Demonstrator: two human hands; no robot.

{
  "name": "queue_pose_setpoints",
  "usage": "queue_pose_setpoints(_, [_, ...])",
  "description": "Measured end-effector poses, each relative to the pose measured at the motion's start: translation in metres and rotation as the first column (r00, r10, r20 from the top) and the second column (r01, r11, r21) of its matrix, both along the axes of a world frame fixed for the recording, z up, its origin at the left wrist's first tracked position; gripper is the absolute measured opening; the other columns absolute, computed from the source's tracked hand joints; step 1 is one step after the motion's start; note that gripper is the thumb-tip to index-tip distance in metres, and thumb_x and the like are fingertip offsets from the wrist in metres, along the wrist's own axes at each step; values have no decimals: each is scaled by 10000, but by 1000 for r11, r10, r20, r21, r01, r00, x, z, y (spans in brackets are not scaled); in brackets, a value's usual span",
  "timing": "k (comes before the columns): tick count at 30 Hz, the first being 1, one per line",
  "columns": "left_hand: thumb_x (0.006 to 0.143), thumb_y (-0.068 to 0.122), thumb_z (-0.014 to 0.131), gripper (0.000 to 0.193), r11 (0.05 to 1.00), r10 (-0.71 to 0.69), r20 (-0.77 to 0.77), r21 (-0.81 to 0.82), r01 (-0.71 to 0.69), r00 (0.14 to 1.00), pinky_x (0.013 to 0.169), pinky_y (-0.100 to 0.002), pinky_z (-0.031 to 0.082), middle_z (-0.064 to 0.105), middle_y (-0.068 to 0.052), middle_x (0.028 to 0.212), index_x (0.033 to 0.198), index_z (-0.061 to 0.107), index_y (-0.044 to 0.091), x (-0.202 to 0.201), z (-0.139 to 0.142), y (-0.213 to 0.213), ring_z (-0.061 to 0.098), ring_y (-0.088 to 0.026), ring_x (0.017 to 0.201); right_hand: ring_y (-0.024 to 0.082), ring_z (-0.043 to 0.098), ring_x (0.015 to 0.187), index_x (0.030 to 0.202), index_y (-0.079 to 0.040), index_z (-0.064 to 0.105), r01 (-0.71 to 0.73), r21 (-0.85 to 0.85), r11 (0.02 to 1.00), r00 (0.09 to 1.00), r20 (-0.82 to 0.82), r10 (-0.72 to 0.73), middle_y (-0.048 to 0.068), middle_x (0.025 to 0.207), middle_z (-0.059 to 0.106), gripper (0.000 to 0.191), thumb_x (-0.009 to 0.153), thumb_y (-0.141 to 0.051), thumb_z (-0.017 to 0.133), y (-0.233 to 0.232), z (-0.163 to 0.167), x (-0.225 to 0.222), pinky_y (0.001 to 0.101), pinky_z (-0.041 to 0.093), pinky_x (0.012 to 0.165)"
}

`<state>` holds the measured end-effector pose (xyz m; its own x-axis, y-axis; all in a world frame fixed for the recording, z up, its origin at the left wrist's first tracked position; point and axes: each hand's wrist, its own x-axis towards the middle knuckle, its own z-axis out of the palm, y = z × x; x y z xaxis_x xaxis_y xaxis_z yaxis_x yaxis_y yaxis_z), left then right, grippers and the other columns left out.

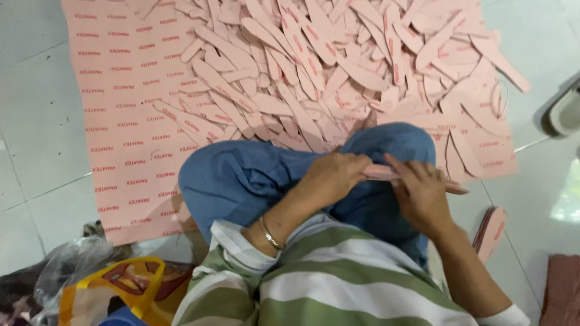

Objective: The person sits on the floor and repeatedly picks up pink shoe insoles from a large pile, aligns them, and stacks them into a neat pile. The person occasionally uses scissors to trim or adjust the insoles. The task continues with consistent hand movements and stacking.

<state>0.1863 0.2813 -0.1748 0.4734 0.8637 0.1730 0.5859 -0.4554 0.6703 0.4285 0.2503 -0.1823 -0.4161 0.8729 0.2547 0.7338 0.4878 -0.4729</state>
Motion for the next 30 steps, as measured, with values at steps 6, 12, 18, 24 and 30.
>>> queue_pose_setpoints(6, [824, 323, 893, 936, 946, 0, 851, -171, 276, 526, 1136, -361, 504, 587, -97, 1449, 1570, 344, 195, -8, 62, -33, 647, -219, 1321, 160, 569, 858, 1487, -32, 573, -392, -763, 514, 626, -631, -458, 97, 1082, 640, 548, 945, -95, 614, -31, -4, 46, 239, 462, 630])
queue_pose_setpoints(12, [868, 58, 857, 746, 871, 98, 949, -227, 435, 300, 1211, -438, 430, 531, -44, 1275, 1406, 345, 125, 57, 38, -72, 557, -141, 1200, 176, 661, 1075, 1445, -18, 476, -629, -746, 219, 393, -548, -738, 106, 1259, 653, 598, 870, -115, 608, -71, -24, 28, 292, 549, 867])
queue_pose_setpoints(18, [958, -57, 714, 420, 897, 296, 906, -373, 237, 304, 1150, -428, 467, 470, 19, 950, 1088, 364, 136, 78, 1, -83, 568, -103, 931, 192, 627, 837, 1496, 40, 496, -756, -430, 493, 218, -876, -430, 150, 1046, 660, 457, 1060, 17, 632, -80, 1, 30, 302, 519, 709])
queue_pose_setpoints(24, [969, -73, 702, 421, 895, 303, 908, -375, 240, 288, 1123, -432, 483, 463, 19, 925, 1086, 358, 139, 88, 2, -90, 520, -90, 844, 226, 630, 688, 1129, -34, 646, -203, -523, 828, 936, -353, 6, 94, 853, 656, 324, 853, -149, 769, -76, 44, 22, 355, 522, 638])
queue_pose_setpoints(30, [925, -82, 749, 502, 881, 246, 916, -347, 321, 317, 1193, -470, 442, 479, 6, 949, 1099, 336, 144, 89, 1, -100, 526, -87, 874, 227, 694, 727, 1170, -26, 659, -164, -589, 791, 924, -372, -86, 118, 934, 709, 402, 805, -140, 783, -83, 56, 25, 345, 561, 654])
